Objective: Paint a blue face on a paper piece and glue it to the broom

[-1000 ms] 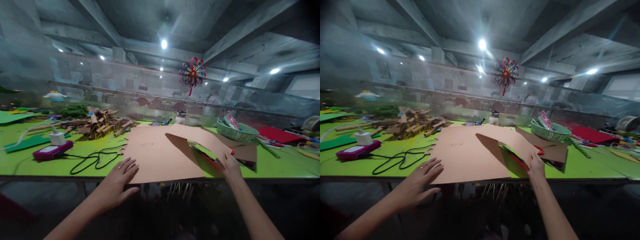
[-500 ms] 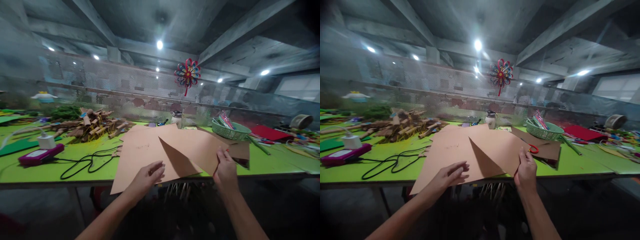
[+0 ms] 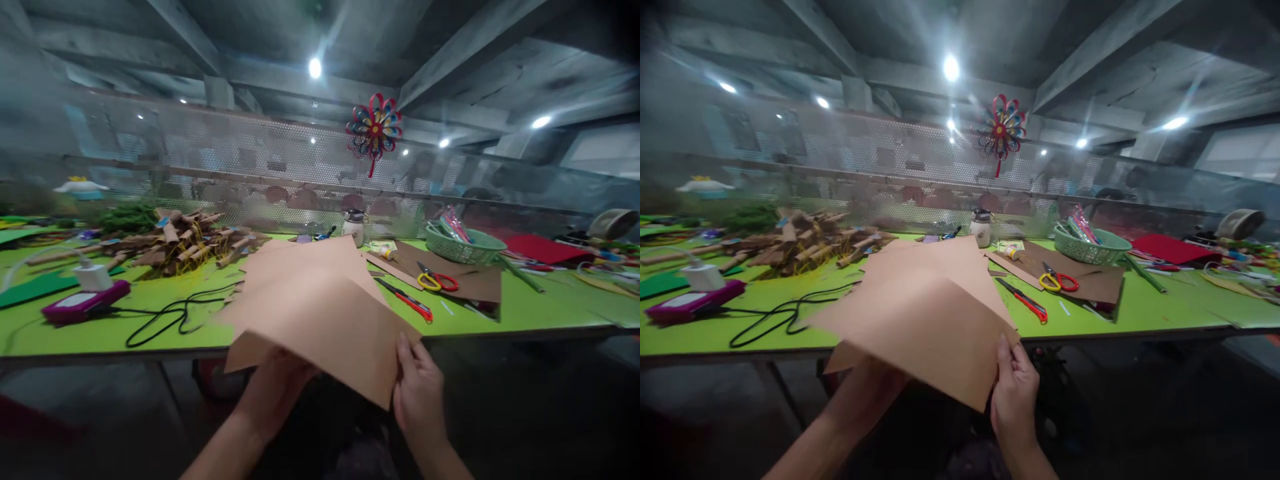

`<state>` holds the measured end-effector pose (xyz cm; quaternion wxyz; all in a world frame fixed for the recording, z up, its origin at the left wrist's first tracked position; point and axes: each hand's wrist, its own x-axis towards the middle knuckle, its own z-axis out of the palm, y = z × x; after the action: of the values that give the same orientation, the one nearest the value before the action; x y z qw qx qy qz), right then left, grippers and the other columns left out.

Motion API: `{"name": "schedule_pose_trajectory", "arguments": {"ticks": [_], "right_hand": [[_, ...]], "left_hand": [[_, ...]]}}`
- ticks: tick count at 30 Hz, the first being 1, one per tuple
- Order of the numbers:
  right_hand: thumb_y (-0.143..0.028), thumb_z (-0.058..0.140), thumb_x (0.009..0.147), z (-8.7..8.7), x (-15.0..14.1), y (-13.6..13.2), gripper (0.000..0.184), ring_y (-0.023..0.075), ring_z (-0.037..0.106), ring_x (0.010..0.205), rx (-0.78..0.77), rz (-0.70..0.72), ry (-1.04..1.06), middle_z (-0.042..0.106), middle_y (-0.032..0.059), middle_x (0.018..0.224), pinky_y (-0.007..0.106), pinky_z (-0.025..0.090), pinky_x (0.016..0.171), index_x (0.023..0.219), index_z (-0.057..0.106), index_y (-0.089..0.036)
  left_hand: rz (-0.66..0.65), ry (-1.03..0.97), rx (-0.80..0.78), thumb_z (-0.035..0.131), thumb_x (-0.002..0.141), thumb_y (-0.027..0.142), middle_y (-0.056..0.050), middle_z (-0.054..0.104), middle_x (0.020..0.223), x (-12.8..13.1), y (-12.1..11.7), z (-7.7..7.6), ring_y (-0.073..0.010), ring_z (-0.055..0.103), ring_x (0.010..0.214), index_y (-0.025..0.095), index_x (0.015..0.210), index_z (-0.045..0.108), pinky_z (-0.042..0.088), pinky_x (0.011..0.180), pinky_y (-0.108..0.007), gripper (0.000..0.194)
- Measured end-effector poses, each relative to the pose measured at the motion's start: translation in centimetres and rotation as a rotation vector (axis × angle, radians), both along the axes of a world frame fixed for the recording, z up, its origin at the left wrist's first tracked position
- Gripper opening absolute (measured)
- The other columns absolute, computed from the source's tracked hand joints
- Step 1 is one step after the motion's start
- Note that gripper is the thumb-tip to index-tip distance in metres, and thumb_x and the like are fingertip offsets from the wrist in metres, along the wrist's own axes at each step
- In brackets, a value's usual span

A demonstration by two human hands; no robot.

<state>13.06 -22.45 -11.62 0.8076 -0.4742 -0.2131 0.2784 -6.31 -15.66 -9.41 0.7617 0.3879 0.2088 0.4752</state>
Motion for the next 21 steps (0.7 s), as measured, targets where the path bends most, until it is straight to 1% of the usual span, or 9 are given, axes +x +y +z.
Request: {"name": "schedule_pose_trajectory", "arguments": {"ticks": [1, 3, 5, 9, 12, 15, 17, 19, 21], "right_hand": [[-0.052, 0.078, 0.071, 0.0, 0.0, 0.5, 0.047, 0.0232, 0.074, 0.081, -0.003, 0.008, 0.029, 0.078, 0.0096, 0.096, 0.029, 0.06, 0.065, 0.099, 0.071, -0.015], [-0.052, 0.081, 0.068, 0.0, -0.2, 1.1, 0.049, 0.0222, 0.074, 0.076, -0.04, 0.025, 0.033, 0.079, 0.0083, 0.093, 0.028, 0.059, 0.062, 0.099, 0.071, -0.015], [-0.054, 0.081, 0.067, -0.5, -0.6, 1.1, 0.049, 0.0219, 0.073, 0.072, -0.098, 0.024, -0.016, 0.079, 0.0069, 0.088, 0.028, 0.059, 0.061, 0.096, 0.072, -0.015], [-0.055, 0.08, 0.065, -2.1, -1.4, -0.3, 0.043, 0.023, 0.07, 0.064, -0.226, 0.012, -0.194, 0.076, 0.0047, 0.07, 0.029, 0.058, 0.056, 0.08, 0.076, -0.016], [-0.051, 0.083, 0.064, -3.4, -1.3, -1.8, 0.034, 0.0264, 0.072, 0.068, -0.248, 0.141, -0.321, 0.075, 0.0051, 0.066, 0.032, 0.061, 0.061, 0.072, 0.078, -0.018], [-0.047, 0.084, 0.066, -3.9, 0.4, -3.0, 0.038, 0.0307, 0.073, 0.089, -0.193, 0.325, -0.33, 0.079, 0.0087, 0.09, 0.036, 0.061, 0.078, 0.091, 0.081, -0.019], [-0.052, 0.078, 0.073, -3.6, 2.0, -3.1, 0.042, 0.0305, 0.073, 0.093, -0.191, 0.39, -0.294, 0.079, 0.0124, 0.097, 0.037, 0.06, 0.082, 0.097, 0.08, -0.018], [-0.057, 0.069, 0.081, -2.7, 3.4, -2.5, 0.047, 0.0296, 0.072, 0.097, -0.176, 0.441, -0.281, 0.077, 0.016, 0.101, 0.037, 0.059, 0.084, 0.101, 0.079, -0.016], [-0.057, 0.069, 0.082, -1.3, 4.0, -1.5, 0.05, 0.0283, 0.07, 0.102, -0.119, 0.531, -0.333, 0.075, 0.0169, 0.109, 0.037, 0.058, 0.085, 0.11, 0.076, -0.016]], "left_hand": [[-0.013, 0.005, -0.001, 0.078, 0.069, 0.018, -0.01, 0.072, 0.115, 0.0, -0.7, -0.2, -0.0318, 0.064, 0.114, 0.019, 0.107, 0.07, 0.054, 0.095, -0.045, 0.038], [-0.054, -0.039, 0.03, 0.077, 0.064, 0.014, -0.009, 0.063, 0.133, 0.0, -1.9, -0.4, -0.0325, 0.057, 0.126, 0.025, 0.123, 0.063, 0.052, 0.099, -0.046, 0.062], [-0.019, -0.044, 0.054, 0.078, 0.062, 0.019, -0.009, 0.057, 0.142, -0.1, -2.4, -0.4, -0.0315, 0.053, 0.131, 0.028, 0.13, 0.058, 0.05, 0.102, -0.045, 0.071], [0.155, 0.122, 0.04, 0.073, 0.079, 0.041, -0.013, 0.063, 0.134, 0.0, -1.7, -0.7, -0.0296, 0.06, 0.123, 0.02, 0.128, 0.059, 0.049, 0.104, -0.043, 0.056], [0.194, 0.191, 0.063, 0.065, 0.087, 0.046, -0.014, 0.065, 0.131, -0.3, -0.6, -0.8, -0.0292, 0.063, 0.119, 0.017, 0.132, 0.057, 0.051, 0.1, -0.043, 0.054], [0.127, 0.289, 0.158, 0.065, 0.087, 0.045, -0.015, 0.069, 0.123, -1.6, 0.2, -0.2, -0.0296, 0.067, 0.112, 0.014, 0.13, 0.06, 0.054, 0.095, -0.043, 0.053], [0.027, 0.387, 0.254, 0.069, 0.084, 0.042, -0.014, 0.073, 0.116, -2.5, 0.3, 0.5, -0.0293, 0.068, 0.107, 0.014, 0.123, 0.066, 0.055, 0.092, -0.041, 0.048], [-0.08, 0.494, 0.38, 0.074, 0.08, 0.037, -0.01, 0.075, 0.11, -3.1, 0.3, 1.2, -0.028, 0.069, 0.102, 0.015, 0.114, 0.072, 0.055, 0.088, -0.036, 0.04], [-0.154, 0.596, 0.525, 0.073, 0.079, 0.032, -0.007, 0.077, 0.102, -3.1, 0.1, 1.6, -0.0256, 0.07, 0.096, 0.017, 0.101, 0.077, 0.055, 0.084, -0.032, 0.027]]}}
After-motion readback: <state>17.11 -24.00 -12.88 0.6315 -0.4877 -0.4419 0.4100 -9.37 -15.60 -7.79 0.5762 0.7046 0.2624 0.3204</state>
